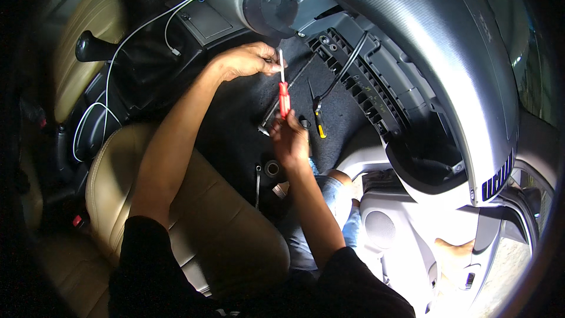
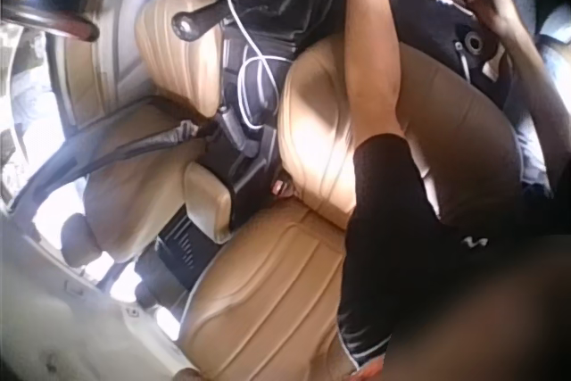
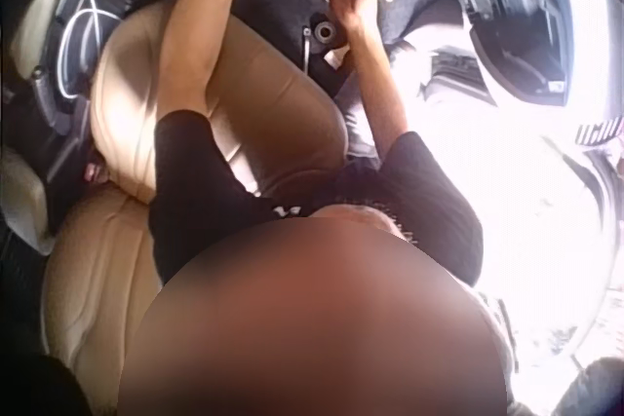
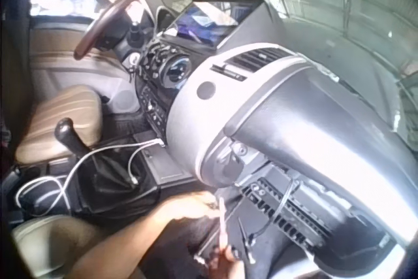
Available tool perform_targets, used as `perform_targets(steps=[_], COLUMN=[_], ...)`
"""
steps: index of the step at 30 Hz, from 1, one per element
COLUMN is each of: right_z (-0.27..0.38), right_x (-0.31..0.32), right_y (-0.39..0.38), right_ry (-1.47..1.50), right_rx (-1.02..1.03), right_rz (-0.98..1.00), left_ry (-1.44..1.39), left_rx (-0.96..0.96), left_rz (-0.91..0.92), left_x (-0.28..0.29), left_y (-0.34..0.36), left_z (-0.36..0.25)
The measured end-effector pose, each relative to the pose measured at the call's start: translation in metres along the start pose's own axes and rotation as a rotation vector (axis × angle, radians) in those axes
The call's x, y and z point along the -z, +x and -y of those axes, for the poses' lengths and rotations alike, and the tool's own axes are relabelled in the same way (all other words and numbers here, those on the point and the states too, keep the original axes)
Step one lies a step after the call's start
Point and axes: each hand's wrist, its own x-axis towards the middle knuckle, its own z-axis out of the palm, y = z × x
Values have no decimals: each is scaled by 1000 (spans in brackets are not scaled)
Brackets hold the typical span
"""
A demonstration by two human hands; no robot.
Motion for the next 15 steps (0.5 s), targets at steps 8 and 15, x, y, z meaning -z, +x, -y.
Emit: perform_targets(steps=[8, 15], right_z=[66, 116], right_x=[-31, -90], right_y=[-111, -157], right_ry=[-511, -828], right_rx=[518, 1264], right_rz=[-85, -101], left_ry=[-246, -273], left_rx=[-192, -303], left_rz=[247, 304], left_x=[-19, -26], left_y=[-26, -53], left_z=[-63, -111])
